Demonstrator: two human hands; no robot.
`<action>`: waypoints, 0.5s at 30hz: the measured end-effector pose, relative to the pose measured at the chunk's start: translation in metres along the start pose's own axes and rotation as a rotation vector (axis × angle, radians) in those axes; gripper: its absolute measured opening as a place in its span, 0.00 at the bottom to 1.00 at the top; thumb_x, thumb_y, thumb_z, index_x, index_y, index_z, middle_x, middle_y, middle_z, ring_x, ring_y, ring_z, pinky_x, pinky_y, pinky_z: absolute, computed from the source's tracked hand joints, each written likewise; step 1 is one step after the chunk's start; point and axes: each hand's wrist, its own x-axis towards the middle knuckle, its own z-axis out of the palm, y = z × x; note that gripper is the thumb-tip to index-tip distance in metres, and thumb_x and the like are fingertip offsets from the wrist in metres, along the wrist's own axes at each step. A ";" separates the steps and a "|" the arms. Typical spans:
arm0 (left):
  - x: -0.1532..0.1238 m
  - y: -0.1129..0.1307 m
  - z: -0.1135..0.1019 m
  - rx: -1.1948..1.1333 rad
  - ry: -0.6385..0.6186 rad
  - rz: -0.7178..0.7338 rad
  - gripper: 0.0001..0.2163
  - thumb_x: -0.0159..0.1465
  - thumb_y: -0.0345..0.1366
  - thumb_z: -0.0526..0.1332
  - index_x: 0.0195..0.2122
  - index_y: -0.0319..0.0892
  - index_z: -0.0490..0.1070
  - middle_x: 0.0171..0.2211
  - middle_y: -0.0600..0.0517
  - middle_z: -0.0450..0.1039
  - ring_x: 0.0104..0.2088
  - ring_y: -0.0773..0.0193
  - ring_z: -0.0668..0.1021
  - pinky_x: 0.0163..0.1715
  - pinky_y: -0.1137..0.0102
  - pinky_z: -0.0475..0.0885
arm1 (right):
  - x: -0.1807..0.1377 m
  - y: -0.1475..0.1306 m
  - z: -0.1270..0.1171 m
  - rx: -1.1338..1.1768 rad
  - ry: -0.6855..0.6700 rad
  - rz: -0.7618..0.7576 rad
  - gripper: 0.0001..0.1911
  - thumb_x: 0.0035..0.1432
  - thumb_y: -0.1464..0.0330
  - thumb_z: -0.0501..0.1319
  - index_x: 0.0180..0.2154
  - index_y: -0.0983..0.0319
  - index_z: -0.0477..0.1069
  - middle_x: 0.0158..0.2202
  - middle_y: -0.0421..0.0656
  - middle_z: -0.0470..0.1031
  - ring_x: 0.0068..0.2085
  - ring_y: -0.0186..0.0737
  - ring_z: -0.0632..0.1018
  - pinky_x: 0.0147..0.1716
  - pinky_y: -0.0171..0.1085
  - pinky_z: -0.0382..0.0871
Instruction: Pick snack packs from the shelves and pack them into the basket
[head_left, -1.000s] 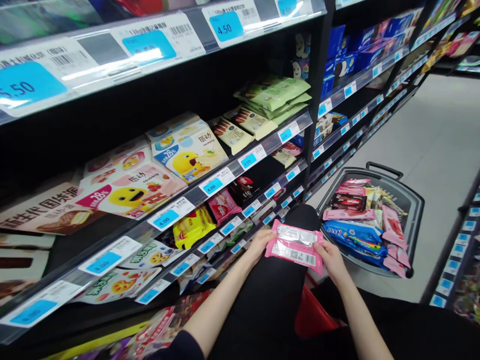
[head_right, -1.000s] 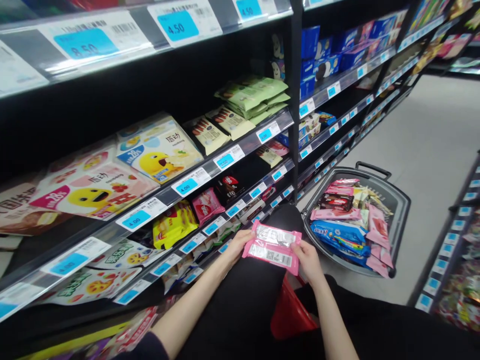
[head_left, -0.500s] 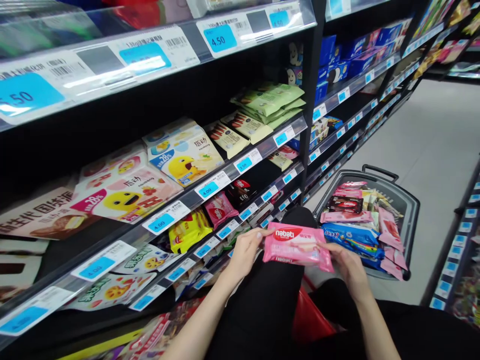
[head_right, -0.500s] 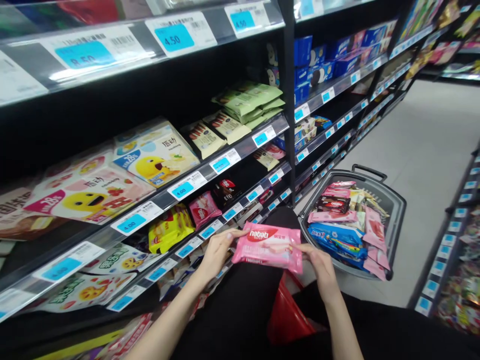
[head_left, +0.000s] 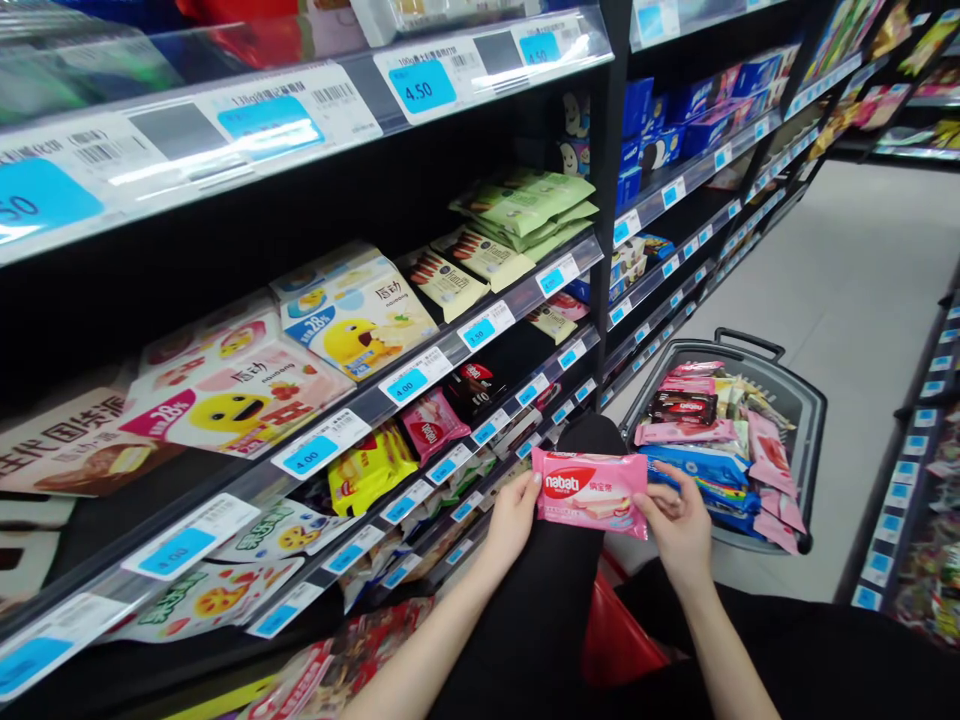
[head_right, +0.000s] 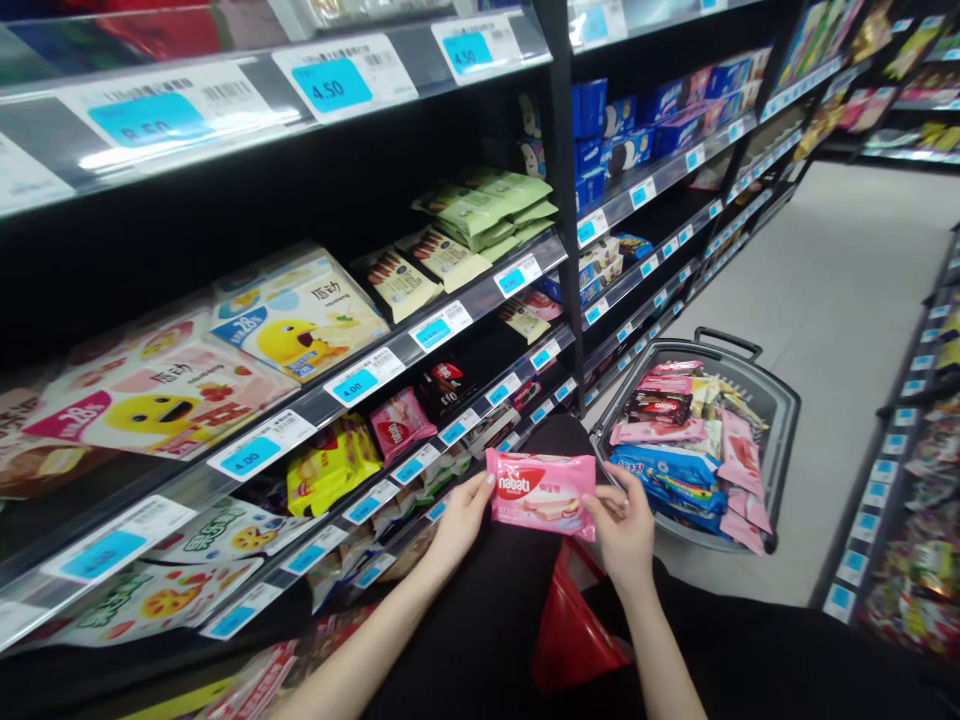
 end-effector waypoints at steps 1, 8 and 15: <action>-0.002 0.001 0.001 0.061 0.025 0.013 0.18 0.62 0.47 0.51 0.30 0.38 0.71 0.30 0.50 0.75 0.33 0.59 0.74 0.35 0.70 0.67 | -0.001 0.000 0.002 -0.002 -0.016 0.002 0.23 0.44 0.62 0.68 0.43 0.60 0.68 0.27 0.42 0.76 0.31 0.40 0.77 0.35 0.40 0.73; -0.006 0.008 -0.009 0.321 0.251 0.113 0.14 0.62 0.44 0.52 0.25 0.42 0.68 0.20 0.55 0.68 0.22 0.67 0.68 0.25 0.74 0.59 | -0.009 0.003 0.009 -0.097 -0.257 0.079 0.12 0.50 0.58 0.63 0.28 0.61 0.71 0.24 0.41 0.74 0.30 0.42 0.75 0.28 0.36 0.69; 0.005 -0.004 -0.003 0.155 0.144 0.034 0.17 0.60 0.46 0.53 0.24 0.39 0.69 0.21 0.54 0.70 0.25 0.66 0.70 0.26 0.74 0.62 | -0.001 -0.005 0.003 -0.224 -0.183 0.034 0.15 0.49 0.57 0.62 0.22 0.62 0.70 0.19 0.38 0.70 0.23 0.36 0.70 0.24 0.33 0.63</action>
